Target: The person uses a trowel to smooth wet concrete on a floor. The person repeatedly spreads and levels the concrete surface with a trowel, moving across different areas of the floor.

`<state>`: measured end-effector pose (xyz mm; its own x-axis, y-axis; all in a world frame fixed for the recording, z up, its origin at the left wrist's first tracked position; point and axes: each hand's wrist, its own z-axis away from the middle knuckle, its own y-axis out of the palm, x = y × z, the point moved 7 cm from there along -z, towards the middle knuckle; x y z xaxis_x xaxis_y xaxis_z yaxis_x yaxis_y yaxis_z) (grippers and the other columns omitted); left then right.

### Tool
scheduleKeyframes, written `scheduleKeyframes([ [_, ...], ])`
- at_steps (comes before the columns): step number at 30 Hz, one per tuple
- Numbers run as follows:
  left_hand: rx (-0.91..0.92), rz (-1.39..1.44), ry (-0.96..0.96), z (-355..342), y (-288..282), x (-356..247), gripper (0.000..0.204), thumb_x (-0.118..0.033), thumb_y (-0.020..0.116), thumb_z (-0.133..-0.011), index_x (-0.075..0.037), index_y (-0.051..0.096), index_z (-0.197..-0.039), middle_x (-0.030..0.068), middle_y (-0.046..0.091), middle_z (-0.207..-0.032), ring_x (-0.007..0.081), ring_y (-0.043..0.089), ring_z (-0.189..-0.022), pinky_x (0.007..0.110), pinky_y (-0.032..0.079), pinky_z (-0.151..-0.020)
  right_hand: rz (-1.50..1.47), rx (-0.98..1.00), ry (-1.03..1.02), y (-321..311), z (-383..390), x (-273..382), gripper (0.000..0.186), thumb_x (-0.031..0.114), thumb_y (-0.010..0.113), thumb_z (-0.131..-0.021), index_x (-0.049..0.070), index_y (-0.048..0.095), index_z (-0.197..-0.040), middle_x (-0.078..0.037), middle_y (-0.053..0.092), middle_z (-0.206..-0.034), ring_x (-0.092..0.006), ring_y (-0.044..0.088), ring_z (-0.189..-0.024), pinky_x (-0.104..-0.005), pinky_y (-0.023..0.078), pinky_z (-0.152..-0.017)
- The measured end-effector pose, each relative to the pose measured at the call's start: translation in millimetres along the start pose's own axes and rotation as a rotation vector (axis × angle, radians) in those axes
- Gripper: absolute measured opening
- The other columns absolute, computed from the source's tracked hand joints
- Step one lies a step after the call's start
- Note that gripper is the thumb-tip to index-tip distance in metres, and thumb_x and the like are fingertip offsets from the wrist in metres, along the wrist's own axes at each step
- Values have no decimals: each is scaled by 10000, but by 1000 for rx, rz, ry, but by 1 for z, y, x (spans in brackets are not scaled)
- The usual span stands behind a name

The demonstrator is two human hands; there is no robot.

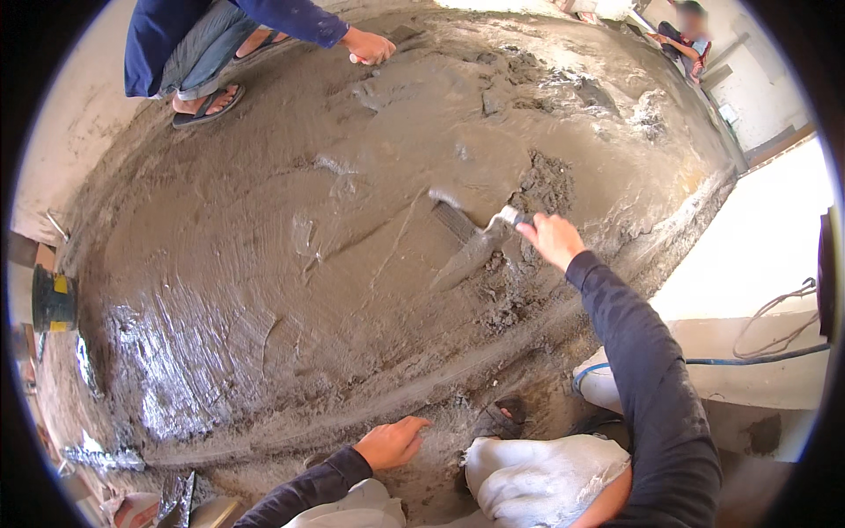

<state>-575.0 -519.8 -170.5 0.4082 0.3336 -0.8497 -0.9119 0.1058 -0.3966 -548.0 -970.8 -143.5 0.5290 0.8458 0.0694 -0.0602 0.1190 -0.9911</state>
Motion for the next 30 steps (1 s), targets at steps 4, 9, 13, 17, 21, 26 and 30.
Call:
scheduleKeyframes([
  [4, -21, -56, 18, -5, 0, 0, 346, -154, 550, -886, -63, 489, -1214, 144, 611, -945, 342, 633, -822, 430, 516, -703, 143, -81, 130, -45, -29, -58, 544, 494, 471, -943, -10, 639, -829, -219, 662, -762, -398, 663, -725, -482, 536, -658],
  [9, 5, -29, -5, 1, -4, -3, 351, -156, 549, -890, -63, 482, -1222, 138, 599, -927, 340, 627, -805, 430, 507, -691, 25, -191, 281, -76, -22, -72, 552, 482, 455, -958, -32, 612, -832, -233, 647, -707, -392, 661, -677, -474, 532, -609],
  [13, 49, -57, -12, 2, -2, 2, 353, -156, 553, -891, -63, 479, -1224, 137, 598, -926, 338, 626, -800, 431, 504, -687, -95, -174, -54, -47, 18, 9, 575, 524, 451, -951, -16, 569, -790, -206, 610, -619, -369, 622, -549, -450, 496, -489],
  [17, 26, -77, 67, -10, 0, -2, 352, -155, 562, -885, -66, 483, -1217, 135, 602, -918, 341, 625, -797, 433, 502, -686, -234, 114, -232, 5, 76, 85, 538, 505, 481, -941, 1, 568, -774, -225, 605, -614, -418, 625, -590, -490, 502, -539],
  [21, -1, -62, 83, -13, -4, -7, 349, -152, 564, -882, -68, 486, -1211, 139, 607, -922, 345, 627, -799, 436, 500, -685, -177, 220, -205, 20, 94, 67, 551, 533, 485, -928, 11, 569, -771, -233, 619, -656, -422, 626, -621, -502, 496, -563],
  [26, -7, -76, -45, 3, -10, 8, 356, -149, 565, -879, -70, 480, -1216, 131, 609, -900, 345, 626, -791, 438, 496, -685, 4, 109, 9, 14, 44, -38, 611, 599, 431, -925, 22, 588, -798, -197, 630, -673, -394, 635, -626, -492, 500, -561],
  [30, -38, -99, -9, -1, -18, 2, 364, -147, 565, -878, -69, 474, -1222, 120, 602, -867, 345, 618, -769, 442, 488, -672, 107, 34, 138, -25, 1, -101, 648, 626, 386, -924, 33, 594, -767, -159, 613, -654, -317, 626, -594, -442, 520, -584],
])
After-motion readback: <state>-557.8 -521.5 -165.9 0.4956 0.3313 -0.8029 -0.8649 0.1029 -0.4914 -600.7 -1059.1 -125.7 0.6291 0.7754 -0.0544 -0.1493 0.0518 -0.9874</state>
